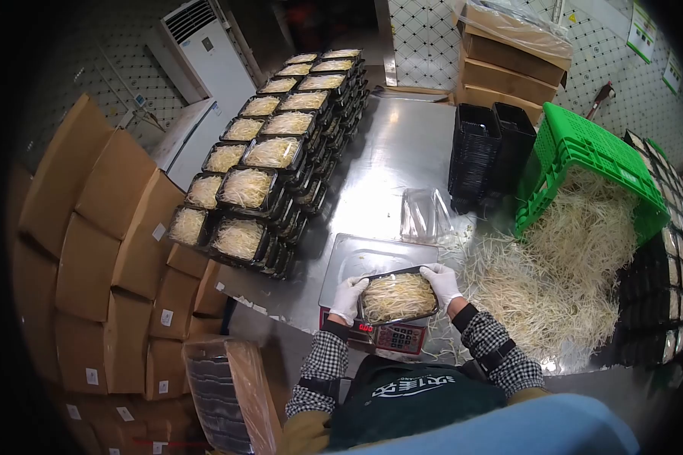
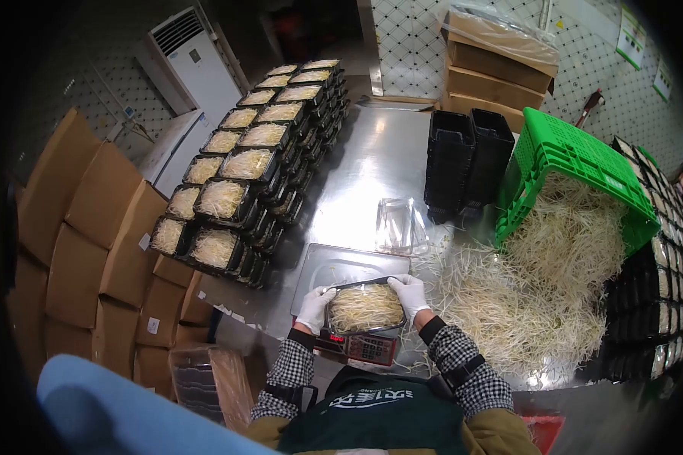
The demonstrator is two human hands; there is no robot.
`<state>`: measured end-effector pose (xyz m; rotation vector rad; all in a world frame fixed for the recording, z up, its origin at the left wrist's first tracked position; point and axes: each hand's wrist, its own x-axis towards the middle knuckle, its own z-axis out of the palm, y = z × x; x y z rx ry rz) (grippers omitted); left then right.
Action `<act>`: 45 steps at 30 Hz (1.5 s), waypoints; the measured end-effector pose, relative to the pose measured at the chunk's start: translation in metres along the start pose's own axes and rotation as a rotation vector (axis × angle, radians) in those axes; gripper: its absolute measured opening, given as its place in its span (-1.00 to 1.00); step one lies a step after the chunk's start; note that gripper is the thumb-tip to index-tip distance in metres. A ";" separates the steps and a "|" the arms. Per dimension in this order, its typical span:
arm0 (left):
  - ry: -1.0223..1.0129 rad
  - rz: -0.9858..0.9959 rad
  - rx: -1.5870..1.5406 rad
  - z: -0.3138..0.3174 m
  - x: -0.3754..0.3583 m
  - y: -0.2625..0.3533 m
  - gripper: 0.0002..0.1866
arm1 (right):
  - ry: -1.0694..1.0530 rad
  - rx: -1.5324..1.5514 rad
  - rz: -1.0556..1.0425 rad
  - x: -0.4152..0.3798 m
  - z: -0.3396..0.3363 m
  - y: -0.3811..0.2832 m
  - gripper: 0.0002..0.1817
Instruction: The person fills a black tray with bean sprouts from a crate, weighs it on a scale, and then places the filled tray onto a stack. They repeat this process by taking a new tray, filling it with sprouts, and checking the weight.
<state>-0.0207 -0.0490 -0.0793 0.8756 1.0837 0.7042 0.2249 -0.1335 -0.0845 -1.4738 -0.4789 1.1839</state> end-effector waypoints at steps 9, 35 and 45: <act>-0.008 -0.176 0.420 -0.009 -0.066 0.004 -0.62 | 0.024 -0.847 -0.327 -0.067 -0.016 -0.035 -0.34; -0.244 -0.489 -0.417 0.064 -0.085 -0.046 -0.54 | -0.136 -1.456 -0.800 -0.011 0.117 -0.039 -0.32; -0.070 -0.259 -0.374 0.051 -0.089 -0.030 -0.64 | -0.299 -0.882 -0.663 -0.009 0.101 -0.059 -0.43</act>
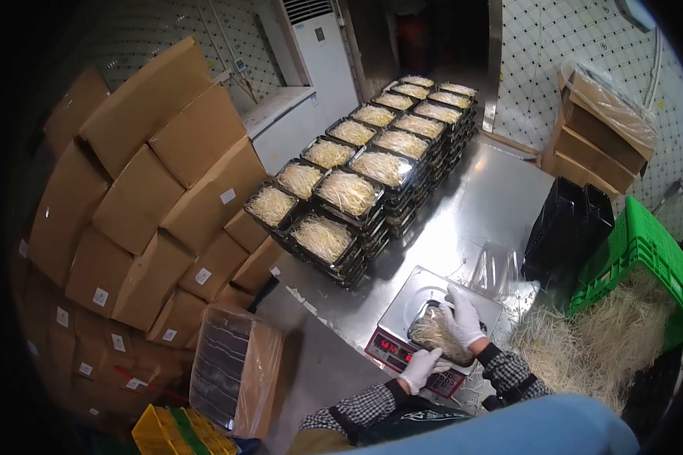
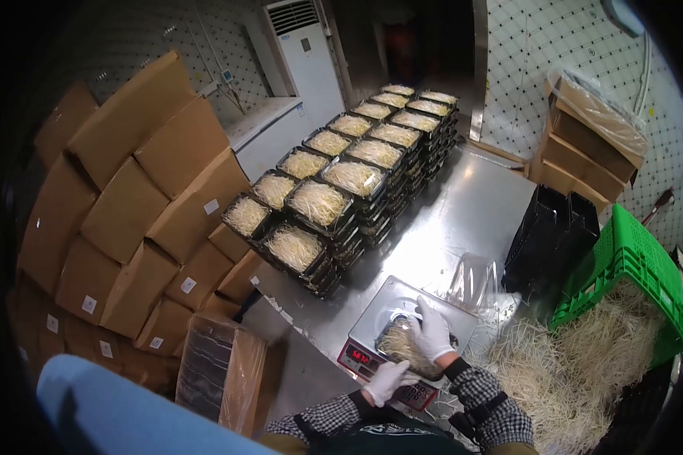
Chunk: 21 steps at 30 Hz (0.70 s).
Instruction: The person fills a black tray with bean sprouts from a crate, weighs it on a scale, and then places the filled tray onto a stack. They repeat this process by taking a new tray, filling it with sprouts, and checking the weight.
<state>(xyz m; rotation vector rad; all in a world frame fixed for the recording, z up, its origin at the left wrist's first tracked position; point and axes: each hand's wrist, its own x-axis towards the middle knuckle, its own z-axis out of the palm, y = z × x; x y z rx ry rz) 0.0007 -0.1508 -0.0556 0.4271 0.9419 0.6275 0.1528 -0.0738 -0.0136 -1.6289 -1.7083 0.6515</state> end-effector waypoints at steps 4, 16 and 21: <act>0.198 0.398 0.163 -0.045 -0.055 0.095 -0.75 | 0.307 0.227 -0.076 -0.018 -0.057 0.010 -0.54; 0.569 0.617 0.293 -0.173 -0.011 0.338 -0.64 | 0.159 0.306 0.245 -0.122 -0.033 0.080 -0.54; 0.643 0.696 0.178 -0.170 -0.008 0.317 -0.41 | 0.278 0.225 0.335 -0.143 -0.050 0.088 -0.53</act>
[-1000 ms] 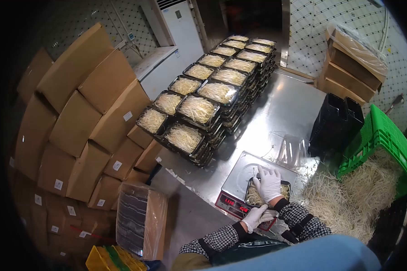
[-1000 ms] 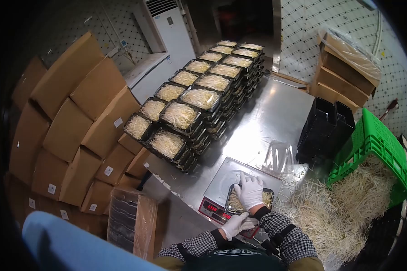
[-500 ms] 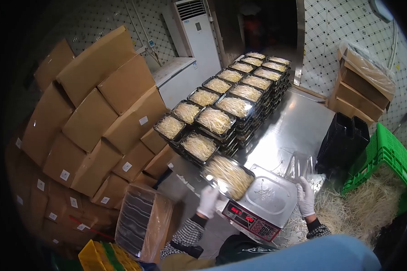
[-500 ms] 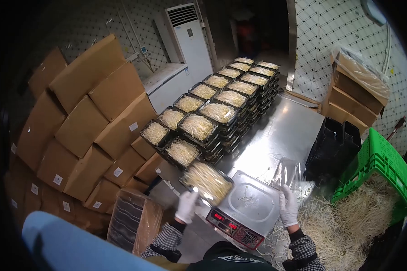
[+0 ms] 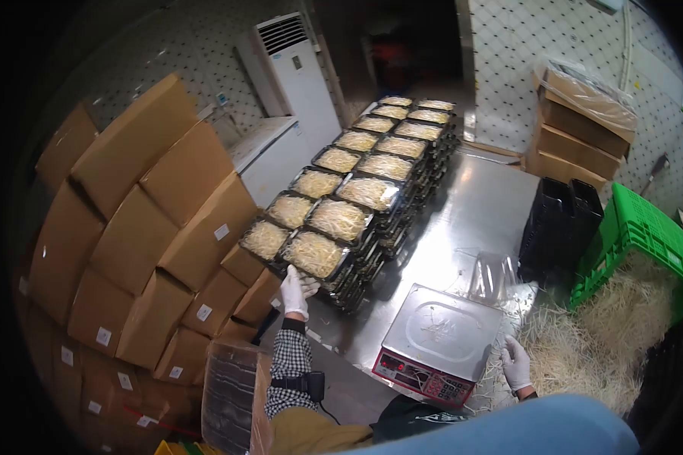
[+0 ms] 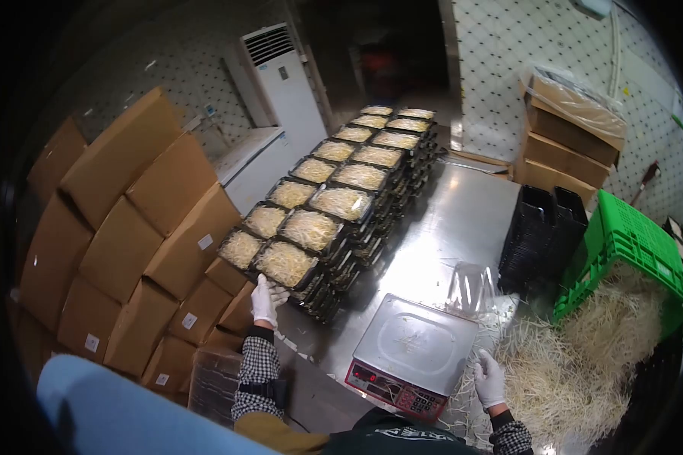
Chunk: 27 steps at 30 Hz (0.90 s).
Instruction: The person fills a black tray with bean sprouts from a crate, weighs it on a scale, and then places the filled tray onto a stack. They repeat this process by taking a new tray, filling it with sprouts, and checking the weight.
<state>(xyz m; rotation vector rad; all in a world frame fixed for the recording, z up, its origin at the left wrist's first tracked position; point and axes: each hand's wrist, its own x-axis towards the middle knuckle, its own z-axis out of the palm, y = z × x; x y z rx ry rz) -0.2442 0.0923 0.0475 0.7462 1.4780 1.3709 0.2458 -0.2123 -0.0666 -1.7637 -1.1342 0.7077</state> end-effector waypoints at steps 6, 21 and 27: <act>0.196 0.188 -0.150 -0.001 -0.007 -0.028 -0.52 | 0.344 -0.232 -0.021 -0.034 -0.068 0.023 -0.43; -1.796 0.994 0.967 0.255 -0.386 -0.219 0.16 | 0.069 -1.044 0.265 -0.189 -0.162 0.102 0.06; -1.556 1.127 1.337 0.339 -0.453 -0.276 0.32 | -0.151 -1.162 -0.033 -0.151 -0.228 0.133 0.02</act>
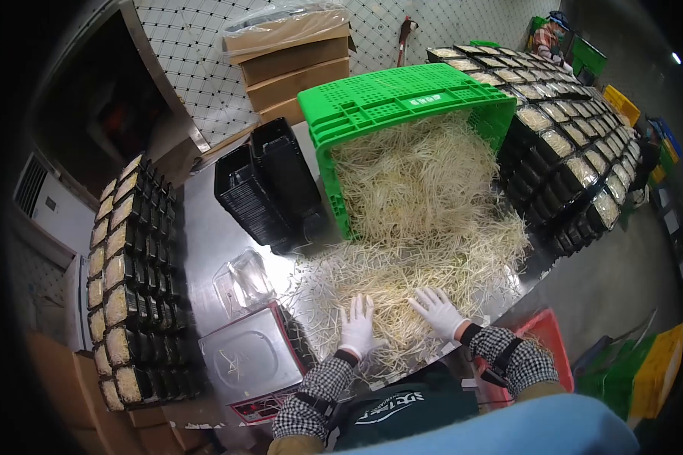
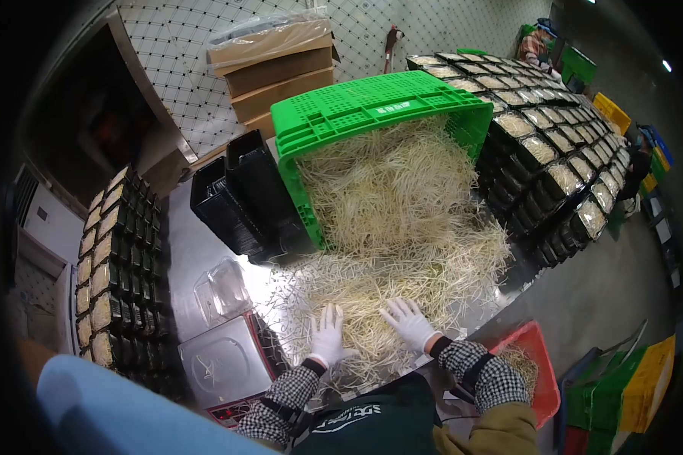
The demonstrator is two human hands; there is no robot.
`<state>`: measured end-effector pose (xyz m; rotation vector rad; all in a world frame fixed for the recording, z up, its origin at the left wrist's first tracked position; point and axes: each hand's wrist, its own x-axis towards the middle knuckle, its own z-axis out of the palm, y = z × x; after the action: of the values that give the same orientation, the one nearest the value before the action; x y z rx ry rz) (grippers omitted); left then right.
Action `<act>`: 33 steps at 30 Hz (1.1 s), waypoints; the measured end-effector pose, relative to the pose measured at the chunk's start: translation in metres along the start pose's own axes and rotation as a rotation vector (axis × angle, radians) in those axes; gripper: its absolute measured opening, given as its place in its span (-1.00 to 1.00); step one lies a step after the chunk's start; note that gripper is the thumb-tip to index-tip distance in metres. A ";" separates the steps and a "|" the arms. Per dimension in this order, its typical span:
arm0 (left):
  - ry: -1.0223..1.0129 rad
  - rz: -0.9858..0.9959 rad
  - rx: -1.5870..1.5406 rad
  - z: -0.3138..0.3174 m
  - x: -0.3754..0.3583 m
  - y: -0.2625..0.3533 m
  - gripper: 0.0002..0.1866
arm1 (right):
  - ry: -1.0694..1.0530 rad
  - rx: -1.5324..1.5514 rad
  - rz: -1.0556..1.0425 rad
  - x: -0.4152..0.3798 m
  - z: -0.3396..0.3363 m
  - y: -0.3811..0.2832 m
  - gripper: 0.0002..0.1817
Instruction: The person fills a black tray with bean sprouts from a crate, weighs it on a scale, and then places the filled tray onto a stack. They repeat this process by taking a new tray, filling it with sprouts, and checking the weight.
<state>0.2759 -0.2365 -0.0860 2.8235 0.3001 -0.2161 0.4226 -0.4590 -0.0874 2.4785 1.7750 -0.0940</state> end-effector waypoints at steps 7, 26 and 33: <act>-0.055 -0.141 -0.020 0.042 0.063 -0.029 -0.44 | -0.120 0.251 -0.283 0.057 0.023 0.045 -0.35; 0.037 -0.270 -0.082 -0.012 0.121 -0.074 -0.40 | -0.333 0.351 -0.214 0.207 -0.027 0.086 -0.50; -0.341 -0.292 -0.004 -0.015 0.157 -0.077 -0.43 | -0.201 0.162 -0.192 0.212 0.002 0.100 -0.10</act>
<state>0.4124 -0.1312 -0.1207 2.6645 0.6283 -0.7464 0.5855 -0.2917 -0.1073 2.2935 1.9802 -0.5005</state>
